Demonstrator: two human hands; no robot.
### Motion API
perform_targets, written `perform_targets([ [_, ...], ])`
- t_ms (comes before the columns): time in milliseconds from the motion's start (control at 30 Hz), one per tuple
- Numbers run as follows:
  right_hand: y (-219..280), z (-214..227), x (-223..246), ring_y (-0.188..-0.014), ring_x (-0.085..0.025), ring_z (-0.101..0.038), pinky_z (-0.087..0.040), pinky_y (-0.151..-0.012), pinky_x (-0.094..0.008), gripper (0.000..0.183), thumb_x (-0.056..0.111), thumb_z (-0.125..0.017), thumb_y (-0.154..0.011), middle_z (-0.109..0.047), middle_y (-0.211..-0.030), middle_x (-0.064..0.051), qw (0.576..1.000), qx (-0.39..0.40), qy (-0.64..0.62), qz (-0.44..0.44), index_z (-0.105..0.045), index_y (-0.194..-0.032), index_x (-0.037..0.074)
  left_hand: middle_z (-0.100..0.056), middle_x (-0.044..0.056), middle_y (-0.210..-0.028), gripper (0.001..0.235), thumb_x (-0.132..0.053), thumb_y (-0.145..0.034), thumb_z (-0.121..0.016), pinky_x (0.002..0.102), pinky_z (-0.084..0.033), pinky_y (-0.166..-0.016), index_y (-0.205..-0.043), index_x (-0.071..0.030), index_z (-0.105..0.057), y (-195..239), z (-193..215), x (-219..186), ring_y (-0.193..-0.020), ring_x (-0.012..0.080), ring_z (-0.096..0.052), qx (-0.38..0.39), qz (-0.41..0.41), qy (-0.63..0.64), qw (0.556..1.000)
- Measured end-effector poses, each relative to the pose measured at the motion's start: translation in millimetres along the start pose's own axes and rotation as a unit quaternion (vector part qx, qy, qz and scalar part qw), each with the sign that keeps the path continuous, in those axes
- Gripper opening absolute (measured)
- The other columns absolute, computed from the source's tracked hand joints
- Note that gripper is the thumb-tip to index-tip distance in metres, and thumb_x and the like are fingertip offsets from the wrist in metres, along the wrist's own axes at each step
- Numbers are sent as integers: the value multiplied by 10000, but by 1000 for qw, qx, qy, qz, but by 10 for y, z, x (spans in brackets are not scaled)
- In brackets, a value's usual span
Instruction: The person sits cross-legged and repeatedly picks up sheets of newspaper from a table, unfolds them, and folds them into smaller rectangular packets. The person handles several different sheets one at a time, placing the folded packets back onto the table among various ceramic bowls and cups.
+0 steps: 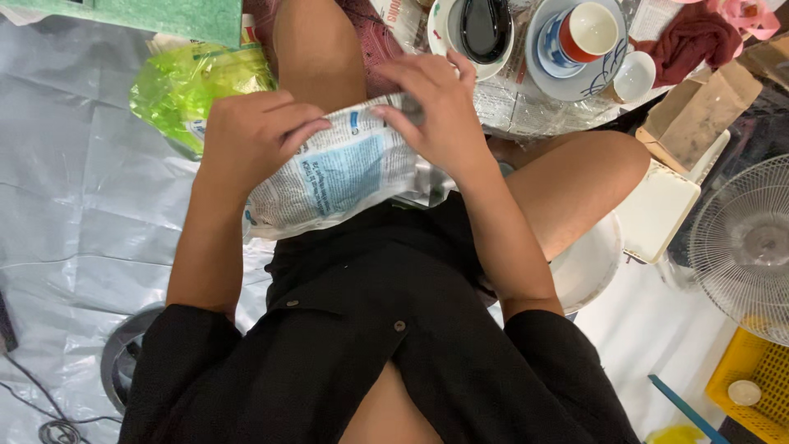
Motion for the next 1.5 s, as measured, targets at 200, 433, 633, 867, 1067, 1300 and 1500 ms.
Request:
perform_targets([
  [200,-61,42,91,-964,-205,-692,-463,-1014,-427,123,219,-792,-974,-747,-951,-27,996,40,-21,82,-777,-999,99,-687,9,-833,160,-264,-952,-863,315,-491,-638,-960,-126,-783,-23,125,-108,-729,190,-661,-28,-11,-1,1000],
  [433,68,346,-159,-798,-226,-736,-569,-741,-337,148,239,-821,-984,-768,-911,-62,997,7,-41,70,-802,-999,93,-720,9,-827,187,-254,-978,-875,314,-494,-666,-915,-105,-781,182,302,99,-720,175,-680,-7,32,-6,999],
  [633,203,480,-372,-758,-228,-718,-541,-672,-319,151,199,-861,-935,-754,-870,-77,998,2,-57,0,-792,-964,68,-734,18,-868,198,-245,-994,-878,273,-491,-639,-935,-80,-785,414,381,266,-706,167,-668,7,80,22,996],
  [867,184,353,-274,-856,-224,-719,-569,-735,-339,129,121,-827,-967,-741,-962,-76,995,-86,-35,30,-751,-1038,45,-726,42,-869,161,-222,-935,-862,335,-494,-704,-949,-80,-786,231,560,185,-755,211,-674,15,85,-2,996],
  [1067,23,278,5,-797,-180,-713,-584,-662,-298,162,160,-845,-947,-714,-924,-59,986,-77,-6,148,-769,-1059,71,-687,100,-888,340,-328,-877,-775,413,-502,-764,-1040,-31,-743,-50,354,-208,-811,282,-651,-15,-36,32,999],
  [1300,-167,607,31,-921,-178,-760,-599,-731,-274,201,154,-891,-974,-773,-1072,-24,992,-77,-24,99,-755,-1118,119,-616,91,-658,306,-340,-972,-811,384,-420,-536,-824,-85,-726,33,181,-102,-557,262,-588,77,116,43,989],
  [1500,-52,562,-2,-896,-125,-658,-556,-786,-295,535,186,-914,-800,-726,-1064,-66,980,10,-191,-58,-652,-1228,2,-607,143,-694,172,-214,-979,-790,339,-417,-544,-1030,-50,-772,181,136,64,-555,229,-536,4,220,168,961],
])
Point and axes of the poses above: each hand's wrist, its own y-axis away from the middle knuckle, its own z-axis out of the back of the hand, x = y × z, the point moved 1 cm from there along -y, towards the middle knuckle
